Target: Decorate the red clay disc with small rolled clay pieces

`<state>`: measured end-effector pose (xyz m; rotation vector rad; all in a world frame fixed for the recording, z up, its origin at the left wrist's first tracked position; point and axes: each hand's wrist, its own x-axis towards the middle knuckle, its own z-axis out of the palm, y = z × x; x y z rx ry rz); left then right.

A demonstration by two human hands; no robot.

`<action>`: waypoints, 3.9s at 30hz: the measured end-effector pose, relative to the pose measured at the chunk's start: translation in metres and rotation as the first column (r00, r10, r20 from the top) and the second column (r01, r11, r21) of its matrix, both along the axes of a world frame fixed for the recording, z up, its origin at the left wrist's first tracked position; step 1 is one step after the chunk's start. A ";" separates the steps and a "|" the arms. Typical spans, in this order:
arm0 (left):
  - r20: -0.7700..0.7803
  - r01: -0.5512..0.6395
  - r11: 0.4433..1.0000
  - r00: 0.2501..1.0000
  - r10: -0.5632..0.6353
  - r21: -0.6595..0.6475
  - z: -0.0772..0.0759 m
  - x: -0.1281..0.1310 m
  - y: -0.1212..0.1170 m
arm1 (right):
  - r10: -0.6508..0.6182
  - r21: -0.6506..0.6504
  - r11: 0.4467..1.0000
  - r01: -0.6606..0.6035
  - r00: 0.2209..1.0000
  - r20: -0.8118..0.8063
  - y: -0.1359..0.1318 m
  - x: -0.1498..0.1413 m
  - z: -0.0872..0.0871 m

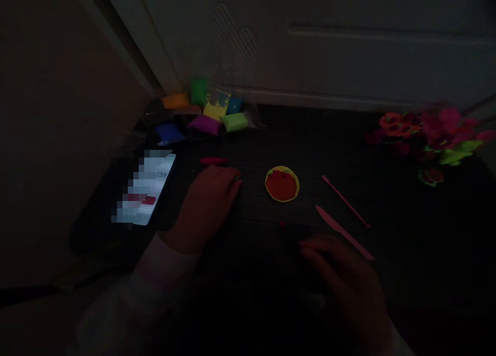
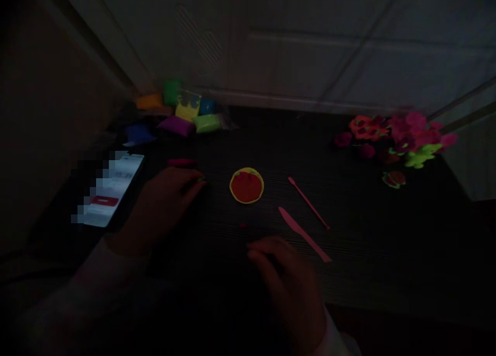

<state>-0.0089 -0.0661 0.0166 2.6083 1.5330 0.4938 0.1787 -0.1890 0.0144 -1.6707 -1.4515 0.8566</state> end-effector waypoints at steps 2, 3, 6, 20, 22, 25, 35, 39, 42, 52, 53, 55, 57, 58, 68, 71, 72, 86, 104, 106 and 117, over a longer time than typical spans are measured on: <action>-0.018 -0.002 1.000 1.000 0.002 0.001 -0.002 0.003 0.001 | 0.010 -0.019 1.000 -0.010 1.000 -0.002 0.001 0.000 0.000; -0.027 -0.011 1.000 1.000 0.011 0.004 -0.002 0.005 0.002 | -0.004 -0.024 1.000 0.004 1.000 -0.011 0.001 0.000 -0.001; -0.065 -0.033 0.999 0.997 0.033 0.008 -0.003 0.009 0.007 | -0.045 0.004 0.999 0.045 0.998 -0.042 0.001 0.000 -0.004; -0.008 -0.020 0.998 1.000 0.020 0.066 -0.013 0.009 0.006 | 0.012 0.029 1.000 -0.011 0.998 -0.055 0.001 0.001 -0.004; 0.014 -0.034 0.996 0.999 0.033 0.085 -0.008 0.009 0.002 | -0.001 0.030 1.000 0.002 0.998 -0.056 0.001 0.000 -0.005; 0.069 -0.037 0.992 0.997 0.029 0.121 0.000 0.010 -0.012 | 0.022 0.025 0.999 -0.021 0.999 -0.047 0.001 -0.001 -0.005; 0.304 0.045 0.999 0.952 -0.035 -0.027 -0.013 0.010 -0.070 | 0.116 0.065 0.991 -0.120 0.991 0.066 0.001 -0.002 -0.002; 0.412 0.035 0.992 0.911 0.018 -0.122 -0.014 0.005 -0.067 | 0.182 0.125 0.970 -0.208 0.965 0.191 0.001 -0.005 -0.005; 0.474 0.038 0.980 0.878 0.061 -0.196 -0.013 0.003 -0.063 | 0.225 0.142 0.946 -0.291 0.907 0.357 0.001 -0.011 -0.010; 0.525 0.063 0.964 0.847 0.086 -0.259 -0.011 0.000 -0.062 | 0.249 0.080 0.926 -0.368 0.758 0.603 -0.004 -0.011 -0.015; 0.527 0.065 0.965 0.846 0.082 -0.255 -0.011 0.000 -0.062 | 0.239 0.093 0.927 -0.364 0.762 0.602 -0.007 -0.008 -0.015; 0.531 0.072 0.966 0.844 0.074 -0.249 -0.011 0.000 -0.062 | 0.222 0.104 0.925 -0.364 0.744 0.630 -0.014 -0.002 -0.015; 0.533 0.086 0.965 0.844 0.062 -0.249 -0.012 -0.001 -0.062 | 0.231 0.087 0.914 -0.396 0.685 0.691 -0.018 -0.001 -0.015; 0.532 0.090 0.965 0.844 0.058 -0.247 -0.013 -0.001 -0.062 | 0.246 0.066 0.907 -0.416 0.650 0.719 -0.019 -0.001 -0.014; 0.526 0.074 0.967 0.848 0.067 -0.242 -0.013 0.000 -0.062 | 0.218 0.033 0.913 -0.406 0.557 0.801 -0.019 -0.005 -0.015; 0.512 0.081 0.967 0.857 0.055 -0.241 -0.012 0.000 -0.061 | 0.216 0.036 0.915 -0.401 0.565 0.796 -0.018 -0.008 -0.015; 0.507 0.081 0.966 0.860 0.056 -0.244 -0.012 0.000 -0.061 | 0.215 0.038 0.915 -0.401 0.566 0.796 -0.017 -0.010 -0.015; 0.501 0.079 0.965 0.863 0.058 -0.248 -0.012 0.002 -0.061 | 0.214 0.017 0.917 -0.398 0.529 0.822 -0.016 -0.012 -0.013; 0.491 0.083 0.962 0.869 0.058 -0.261 -0.012 0.001 -0.062 | 0.202 0.026 0.919 -0.393 0.526 0.826 -0.019 -0.010 -0.012; 0.485 0.082 0.960 0.872 0.061 -0.268 -0.011 0.001 -0.062 | 0.216 0.030 0.909 -0.416 0.532 0.819 -0.020 -0.011 -0.012; 0.471 0.078 0.965 0.881 0.052 -0.251 -0.010 0.002 -0.061 | 0.222 -0.006 0.924 -0.383 0.524 0.823 -0.020 -0.008 -0.013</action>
